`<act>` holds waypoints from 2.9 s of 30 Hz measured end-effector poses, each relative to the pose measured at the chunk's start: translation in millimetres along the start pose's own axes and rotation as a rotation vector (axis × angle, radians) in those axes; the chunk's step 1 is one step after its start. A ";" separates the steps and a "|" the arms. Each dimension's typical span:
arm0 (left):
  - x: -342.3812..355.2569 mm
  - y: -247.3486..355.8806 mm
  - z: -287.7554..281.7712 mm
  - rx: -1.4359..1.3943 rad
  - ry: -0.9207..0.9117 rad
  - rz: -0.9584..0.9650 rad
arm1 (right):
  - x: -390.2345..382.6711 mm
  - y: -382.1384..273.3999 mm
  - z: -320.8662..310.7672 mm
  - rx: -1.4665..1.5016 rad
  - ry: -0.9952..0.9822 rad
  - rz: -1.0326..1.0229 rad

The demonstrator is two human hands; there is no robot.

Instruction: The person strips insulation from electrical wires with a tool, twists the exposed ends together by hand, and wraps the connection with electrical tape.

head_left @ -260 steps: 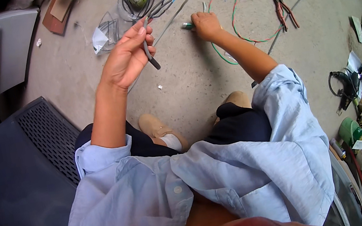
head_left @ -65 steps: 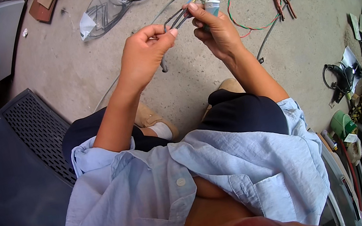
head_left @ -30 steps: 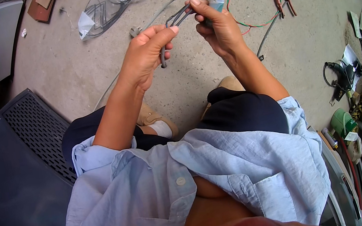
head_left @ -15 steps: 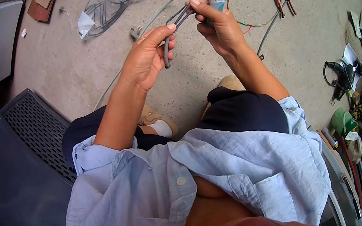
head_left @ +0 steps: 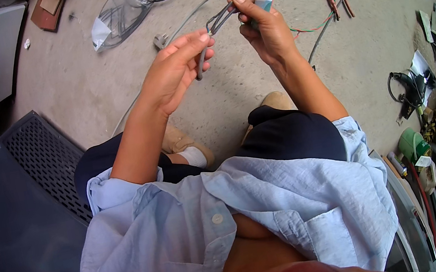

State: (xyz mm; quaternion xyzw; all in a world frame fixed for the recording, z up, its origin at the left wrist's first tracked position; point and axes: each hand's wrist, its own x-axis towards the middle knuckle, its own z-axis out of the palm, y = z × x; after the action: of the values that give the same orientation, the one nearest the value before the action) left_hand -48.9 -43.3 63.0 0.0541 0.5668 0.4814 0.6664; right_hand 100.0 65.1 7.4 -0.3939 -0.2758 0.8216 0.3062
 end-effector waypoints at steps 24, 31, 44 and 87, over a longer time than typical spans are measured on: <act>11.5 -2.9 -0.2 -0.046 0.093 0.036 | 1.6 7.8 -23.7 -0.042 -0.164 -0.019; 16.3 -0.7 2.6 -0.230 0.109 0.112 | -0.8 3.2 -17.0 -0.106 -0.167 -0.091; 20.6 -10.2 1.0 -0.348 0.121 0.108 | -0.1 19.1 -8.7 -0.534 -0.304 -0.254; 36.3 -14.5 4.8 -0.374 0.073 0.112 | 10.7 30.9 2.7 -0.574 -0.151 -0.223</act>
State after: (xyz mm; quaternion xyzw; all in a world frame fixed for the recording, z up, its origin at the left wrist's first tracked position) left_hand -40.5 -23.3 30.2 -0.0565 0.4875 0.6162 0.6160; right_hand 83.6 51.8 -17.7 -0.3695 -0.5597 0.6985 0.2496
